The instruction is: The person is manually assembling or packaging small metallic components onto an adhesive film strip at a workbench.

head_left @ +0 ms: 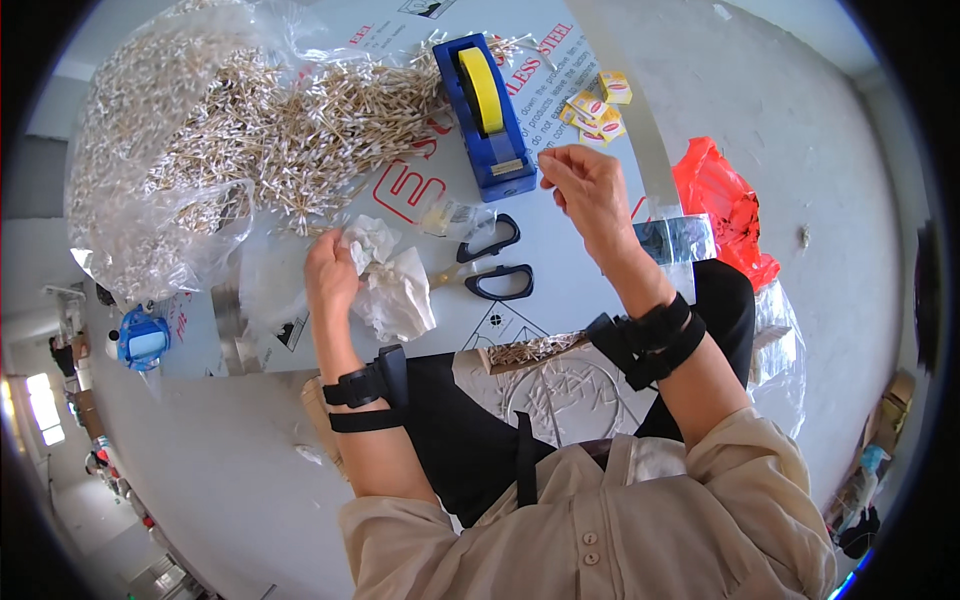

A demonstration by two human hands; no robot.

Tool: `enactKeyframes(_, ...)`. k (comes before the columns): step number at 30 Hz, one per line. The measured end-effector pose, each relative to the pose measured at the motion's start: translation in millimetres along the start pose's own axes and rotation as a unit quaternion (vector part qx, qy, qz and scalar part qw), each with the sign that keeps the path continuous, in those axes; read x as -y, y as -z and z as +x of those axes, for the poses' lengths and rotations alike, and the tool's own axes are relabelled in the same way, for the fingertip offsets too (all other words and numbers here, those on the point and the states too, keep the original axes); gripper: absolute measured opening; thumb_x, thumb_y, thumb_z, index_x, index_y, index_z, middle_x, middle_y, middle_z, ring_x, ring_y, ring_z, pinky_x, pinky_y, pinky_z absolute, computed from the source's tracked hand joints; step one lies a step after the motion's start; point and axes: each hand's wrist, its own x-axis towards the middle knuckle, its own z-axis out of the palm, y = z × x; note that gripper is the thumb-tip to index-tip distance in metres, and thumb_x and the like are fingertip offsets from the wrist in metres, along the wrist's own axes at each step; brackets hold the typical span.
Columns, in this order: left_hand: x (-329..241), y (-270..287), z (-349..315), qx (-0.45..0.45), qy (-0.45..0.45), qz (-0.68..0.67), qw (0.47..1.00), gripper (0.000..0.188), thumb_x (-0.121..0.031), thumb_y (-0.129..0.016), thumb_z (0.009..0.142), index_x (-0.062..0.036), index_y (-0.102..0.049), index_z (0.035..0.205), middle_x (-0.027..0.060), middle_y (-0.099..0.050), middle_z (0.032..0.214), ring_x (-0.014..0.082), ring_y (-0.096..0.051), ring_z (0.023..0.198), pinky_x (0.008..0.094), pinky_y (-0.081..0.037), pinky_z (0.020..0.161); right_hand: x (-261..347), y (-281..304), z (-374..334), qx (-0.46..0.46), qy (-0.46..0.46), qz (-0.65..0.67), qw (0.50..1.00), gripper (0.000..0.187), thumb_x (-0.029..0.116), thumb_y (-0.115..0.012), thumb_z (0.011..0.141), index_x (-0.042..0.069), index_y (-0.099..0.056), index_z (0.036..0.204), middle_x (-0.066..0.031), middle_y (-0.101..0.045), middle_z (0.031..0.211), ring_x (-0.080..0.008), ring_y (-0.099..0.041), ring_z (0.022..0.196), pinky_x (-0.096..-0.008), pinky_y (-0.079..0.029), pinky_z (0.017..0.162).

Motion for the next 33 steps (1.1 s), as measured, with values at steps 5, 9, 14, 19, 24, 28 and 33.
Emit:
enactKeyframes(5,26.3,1.6,4.9,-0.098,-0.09,0.072,0.989,0.028,-0.01,-0.05,0.088,-0.0002,-0.057,0.112,0.0184,-0.061,0.101,0.0309,-0.061,0.093,0.037,-0.05,0.077,6.8,-13.6,15.0,0.009,0.032,-0.168,0.985,0.021,0.017,-0.063,0.079,-0.003,-0.066,0.082,-0.0112,-0.058,0.06,-0.0132,-0.053,0.054,-0.0307,-0.042,0.052)
enactKeyframes(9,-7.0,-0.5,-11.0,-0.205,-0.152,0.024,0.967,0.024,-0.006,-0.053,0.084,-0.0009,-0.059,0.107,0.0175,-0.061,0.092,0.0298,-0.06,0.089,0.0369,-0.048,0.077,1.0,-10.2,28.4,0.001,0.052,-0.197,0.979,0.021,0.019,-0.065,0.077,-0.002,-0.068,0.083,-0.0115,-0.061,0.063,-0.0146,-0.053,0.054,-0.0301,-0.044,0.053)
enactKeyframes(14,-49.1,-19.9,-32.4,-0.069,-0.239,-0.052,0.967,0.026,-0.004,-0.062,0.077,-0.0009,-0.058,0.102,0.0147,-0.061,0.091,0.0271,-0.06,0.083,0.0352,-0.047,0.074,-5.3,-14.0,40.4,0.032,-0.058,-0.067,0.996,0.013,0.009,-0.07,0.075,-0.002,-0.069,0.082,-0.0044,-0.064,0.069,-0.0087,-0.052,0.061,-0.0238,-0.039,0.053)
enactKeyframes(19,-90.9,-72.0,-48.2,-0.007,-0.302,-0.04,0.953,0.033,-0.004,-0.072,0.07,-0.0006,-0.06,0.1,0.0119,-0.063,0.086,0.0195,-0.06,0.076,0.0303,-0.048,0.066,5.7,-21.9,40.6,0.037,-0.113,-0.028,0.992,0.014,0.007,-0.073,0.071,-0.002,-0.069,0.08,-0.0056,-0.064,0.071,-0.01,-0.053,0.061,-0.0232,-0.038,0.053)
enactKeyframes(24,-110.6,-102.9,-39.4,-0.08,-0.287,-0.067,0.952,0.026,-0.004,-0.074,0.068,0.0015,-0.058,0.087,0.0113,-0.064,0.072,0.0222,-0.061,0.062,0.0319,-0.049,0.061,12.9,-26.8,38.6,0.026,-0.144,-0.034,0.989,0.014,0.007,-0.073,0.07,-0.004,-0.068,0.079,-0.0071,-0.063,0.07,-0.0112,-0.052,0.061,-0.0242,-0.038,0.054)
enactKeyframes(28,-106.9,-108.5,-36.4,-0.065,-0.281,-0.091,0.953,0.024,-0.005,-0.074,0.068,0.0015,-0.058,0.085,0.0111,-0.064,0.073,0.0201,-0.061,0.063,0.0299,-0.049,0.061,19.6,-31.5,37.0,0.003,-0.126,0.063,0.99,0.012,0.004,-0.071,0.068,-0.006,-0.064,0.07,-0.006,-0.057,0.063,-0.012,-0.048,0.056,-0.0281,-0.037,0.049)
enactKeyframes(33,-100.9,-112.1,-32.9,-0.079,-0.283,-0.117,0.949,0.023,-0.006,-0.074,0.07,0.0014,-0.058,0.085,0.0092,-0.064,0.073,0.0158,-0.06,0.062,0.0266,-0.048,0.06,21.2,-28.0,22.2,0.013,-0.129,0.074,0.989,0.014,0.006,-0.069,0.073,-0.006,-0.065,0.076,-0.0055,-0.058,0.07,-0.0122,-0.049,0.064,-0.0273,-0.038,0.053)
